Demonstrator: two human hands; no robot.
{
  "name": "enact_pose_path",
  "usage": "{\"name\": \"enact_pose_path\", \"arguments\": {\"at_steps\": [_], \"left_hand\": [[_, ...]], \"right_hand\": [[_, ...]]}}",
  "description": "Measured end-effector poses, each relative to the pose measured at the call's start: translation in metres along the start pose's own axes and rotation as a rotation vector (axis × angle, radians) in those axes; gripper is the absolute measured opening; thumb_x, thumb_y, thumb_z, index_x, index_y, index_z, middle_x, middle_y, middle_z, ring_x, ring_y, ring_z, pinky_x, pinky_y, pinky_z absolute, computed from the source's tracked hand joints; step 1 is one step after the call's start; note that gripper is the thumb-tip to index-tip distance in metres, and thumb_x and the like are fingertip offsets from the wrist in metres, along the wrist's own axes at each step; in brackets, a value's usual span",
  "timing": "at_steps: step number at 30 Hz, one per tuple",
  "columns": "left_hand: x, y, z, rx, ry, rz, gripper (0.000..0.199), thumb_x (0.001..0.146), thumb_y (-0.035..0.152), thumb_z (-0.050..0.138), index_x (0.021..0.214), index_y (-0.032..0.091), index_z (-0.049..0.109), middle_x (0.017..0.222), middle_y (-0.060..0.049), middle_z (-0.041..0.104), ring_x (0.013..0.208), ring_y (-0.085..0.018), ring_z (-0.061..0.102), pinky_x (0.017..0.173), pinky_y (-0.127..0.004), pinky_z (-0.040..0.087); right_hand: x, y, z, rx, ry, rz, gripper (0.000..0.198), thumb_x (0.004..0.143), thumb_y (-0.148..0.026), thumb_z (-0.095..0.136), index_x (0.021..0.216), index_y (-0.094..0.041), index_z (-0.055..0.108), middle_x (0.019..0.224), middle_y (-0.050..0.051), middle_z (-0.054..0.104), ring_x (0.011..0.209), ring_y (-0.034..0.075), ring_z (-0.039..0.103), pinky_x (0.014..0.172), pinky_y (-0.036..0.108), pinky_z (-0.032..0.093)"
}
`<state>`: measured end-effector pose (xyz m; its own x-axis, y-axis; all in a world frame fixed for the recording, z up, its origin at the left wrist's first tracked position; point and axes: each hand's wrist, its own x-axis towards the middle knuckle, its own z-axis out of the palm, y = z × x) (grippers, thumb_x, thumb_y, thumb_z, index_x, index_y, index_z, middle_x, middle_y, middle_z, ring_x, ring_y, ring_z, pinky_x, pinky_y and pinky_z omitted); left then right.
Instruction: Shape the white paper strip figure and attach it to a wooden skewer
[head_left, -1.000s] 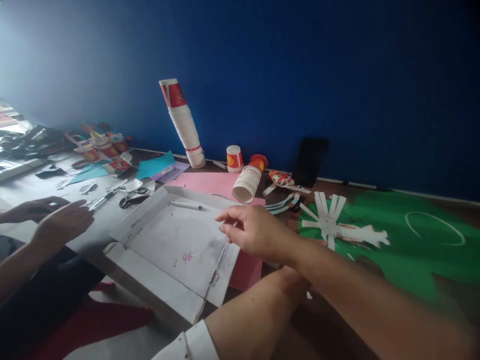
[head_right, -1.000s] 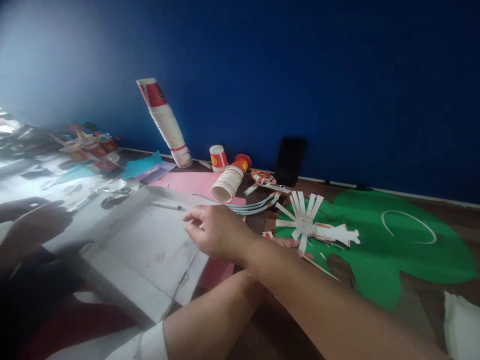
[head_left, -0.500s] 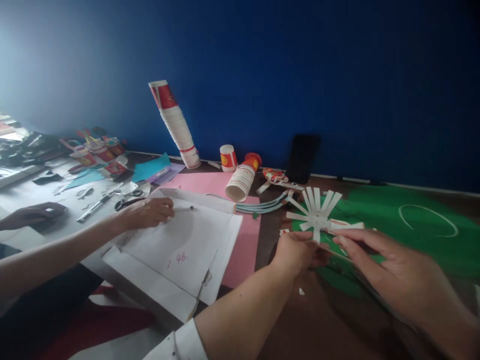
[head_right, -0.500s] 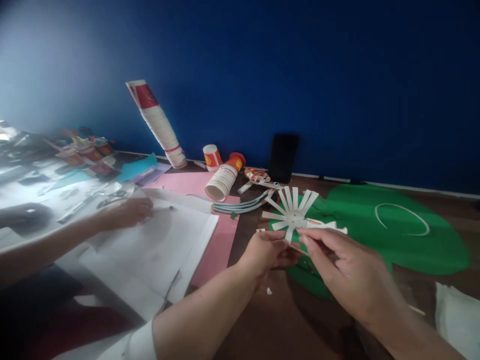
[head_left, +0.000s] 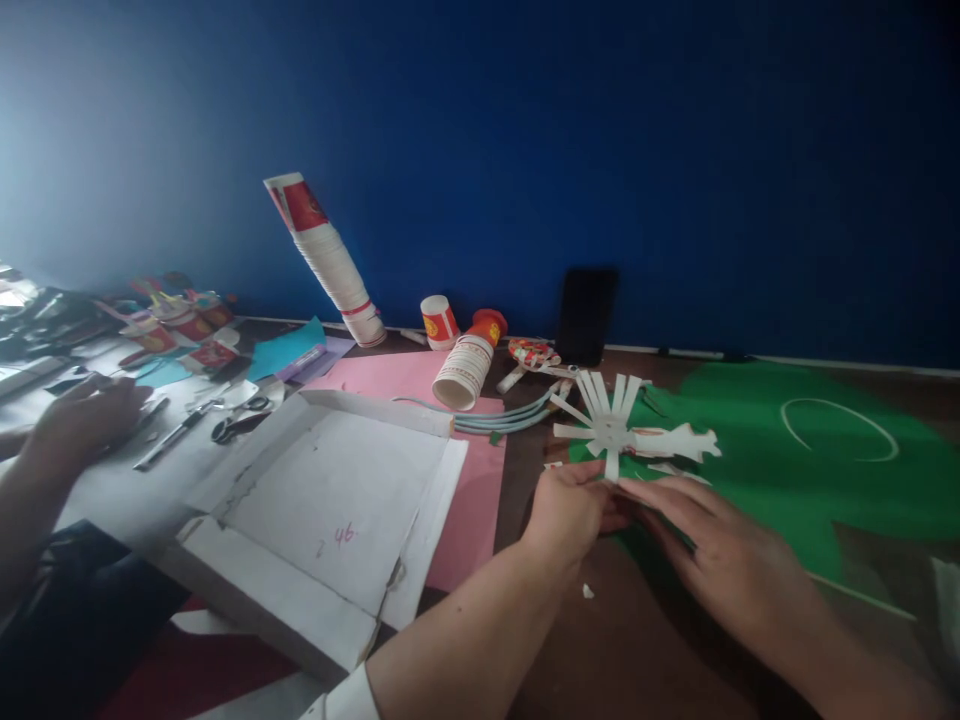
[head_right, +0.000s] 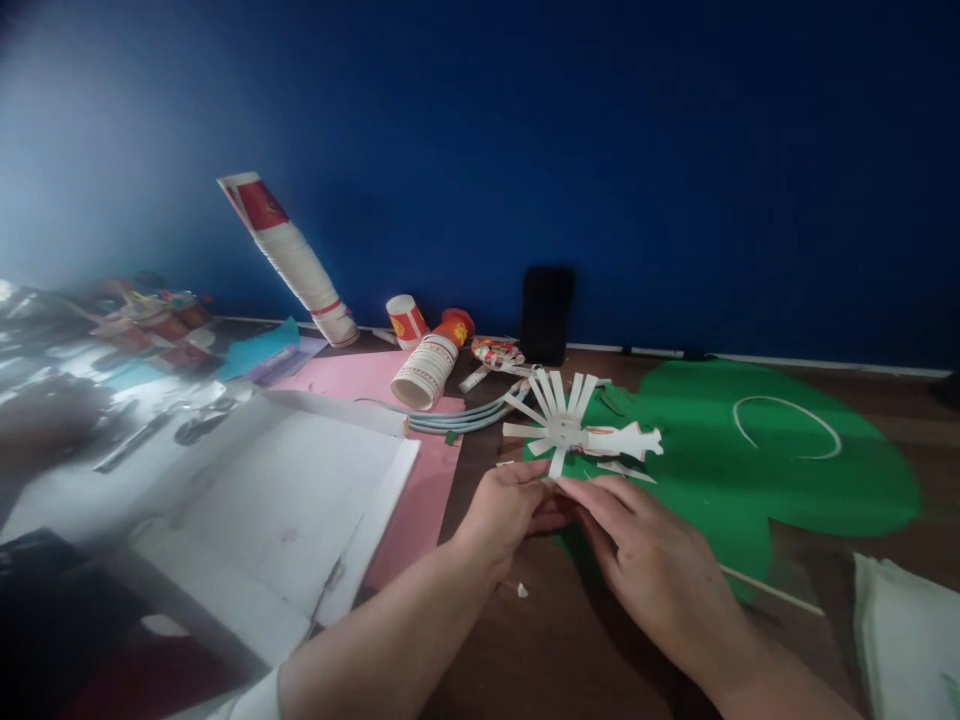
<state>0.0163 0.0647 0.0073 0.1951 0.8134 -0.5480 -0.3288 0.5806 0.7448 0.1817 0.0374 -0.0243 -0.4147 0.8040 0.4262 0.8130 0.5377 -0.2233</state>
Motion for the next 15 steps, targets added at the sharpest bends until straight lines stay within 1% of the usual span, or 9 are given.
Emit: {"name": "enact_pose_path", "arguments": {"at_steps": [5,8,11,15], "left_hand": [[0.0014,-0.0013,0.0001,-0.027,0.047,-0.006,0.020,0.084,0.006,0.052,0.097,0.011,0.067,0.076,-0.005,0.070,0.063,-0.012,0.065,0.067,-0.023,0.055],[0.0014,-0.0007,0.0002,-0.027,0.040,-0.009,0.019,0.085,0.007,0.052,0.097,0.010,0.067,0.078,-0.006,0.069,0.061,-0.011,0.063,0.064,-0.022,0.054],[0.0010,-0.0003,-0.0001,-0.027,0.030,-0.014,0.020,0.086,0.006,0.051,0.095,0.010,0.068,0.073,-0.005,0.068,0.057,-0.010,0.061,0.062,-0.020,0.054],[0.0036,-0.0021,-0.0020,0.000,-0.008,-0.006,0.017,0.085,0.007,0.053,0.090,0.012,0.067,0.072,-0.004,0.067,0.059,-0.011,0.062,0.064,-0.022,0.054]], "right_hand": [[-0.0001,-0.0007,-0.0005,0.042,-0.019,-0.010,0.035,0.096,-0.025,0.046,0.129,-0.030,0.056,0.119,0.004,0.065,0.102,0.022,0.065,0.079,0.035,0.054],[0.0005,-0.0023,-0.0027,0.075,-0.032,-0.014,0.036,0.096,-0.023,0.046,0.130,-0.030,0.056,0.116,0.005,0.065,0.099,0.021,0.065,0.079,0.034,0.054],[0.0009,-0.0033,-0.0036,0.089,-0.054,-0.009,0.037,0.096,-0.022,0.045,0.130,-0.028,0.057,0.115,0.005,0.065,0.098,0.021,0.065,0.077,0.033,0.054],[0.0022,-0.0028,-0.0023,0.102,-0.098,0.005,0.037,0.095,-0.019,0.043,0.130,-0.026,0.056,0.115,0.007,0.064,0.098,0.022,0.064,0.079,0.036,0.053]]}}
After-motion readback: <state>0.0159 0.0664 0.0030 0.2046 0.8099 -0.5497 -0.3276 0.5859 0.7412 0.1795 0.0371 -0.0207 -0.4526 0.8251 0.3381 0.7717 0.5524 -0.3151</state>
